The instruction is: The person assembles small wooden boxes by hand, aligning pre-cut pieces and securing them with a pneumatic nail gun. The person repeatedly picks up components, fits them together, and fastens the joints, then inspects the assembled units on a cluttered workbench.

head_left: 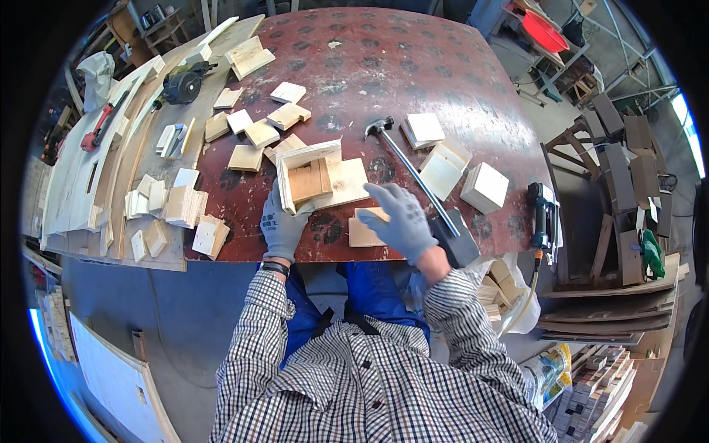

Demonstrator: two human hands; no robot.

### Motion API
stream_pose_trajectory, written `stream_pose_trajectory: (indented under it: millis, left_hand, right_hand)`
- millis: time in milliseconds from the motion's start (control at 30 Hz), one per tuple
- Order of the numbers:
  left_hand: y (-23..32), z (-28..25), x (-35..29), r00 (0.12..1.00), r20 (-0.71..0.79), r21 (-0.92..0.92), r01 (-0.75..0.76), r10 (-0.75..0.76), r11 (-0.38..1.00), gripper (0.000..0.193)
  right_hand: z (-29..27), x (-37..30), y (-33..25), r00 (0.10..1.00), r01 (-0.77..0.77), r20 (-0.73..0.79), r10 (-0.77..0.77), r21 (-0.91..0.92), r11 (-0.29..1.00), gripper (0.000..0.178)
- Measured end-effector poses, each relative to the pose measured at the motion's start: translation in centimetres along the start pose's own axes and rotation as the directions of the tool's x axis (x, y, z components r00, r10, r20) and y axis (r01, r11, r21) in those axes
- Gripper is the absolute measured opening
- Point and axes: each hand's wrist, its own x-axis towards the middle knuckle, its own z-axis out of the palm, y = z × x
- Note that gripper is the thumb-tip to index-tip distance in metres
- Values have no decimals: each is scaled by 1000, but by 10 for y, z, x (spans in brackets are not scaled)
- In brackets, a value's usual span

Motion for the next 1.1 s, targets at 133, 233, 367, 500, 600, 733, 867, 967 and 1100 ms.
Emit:
stream_pose_trajectory:
  millis: [133, 233, 367, 500, 600, 733, 867, 967, 1100]
  left_hand:
    - [11, 4, 0, 1000, 20, 2, 21, -21, 1000, 91]
    - [20, -1, 1, 1000, 13, -22, -17, 18, 1000, 84]
    - [20, -6, -2, 999, 38, -81, 20, -17, 996, 82]
    - [13, -7, -20, 999, 30, -21, -38, 39, 999, 83]
    - [14, -26, -40, 999, 35, -39, 26, -25, 999, 83]
    - [15, -29, -45, 998, 55, -1, 15, -15, 1000, 85]
    - [15, -29, -44, 997, 82, 16, 2, -3, 1000, 84]
    - [21, -30, -41, 994, 103, -6, 29, -28, 1000, 80]
    - [17, -36, -45, 979, 185, 37, 79, -84, 996, 76]
  right_hand:
    - [59, 59, 8, 982, 109, 184, -47, -341, 934, 50]
    - [70, 77, 7, 950, 140, 311, 4, -441, 887, 42]
    - [79, 76, 10, 953, 210, 293, -82, -440, 873, 35]
    - [77, 62, 17, 924, 327, 331, -190, -431, 841, 36]
    - [74, 52, 7, 887, 431, 349, -302, -396, 811, 34]
    - [73, 44, 0, 882, 418, 395, -257, -403, 814, 30]
    - [71, 41, 0, 880, 417, 403, -250, -404, 814, 26]
    - [62, 42, -2, 886, 390, 402, -230, -380, 839, 26]
    - [63, 47, -3, 874, 364, 426, -233, -256, 896, 33]
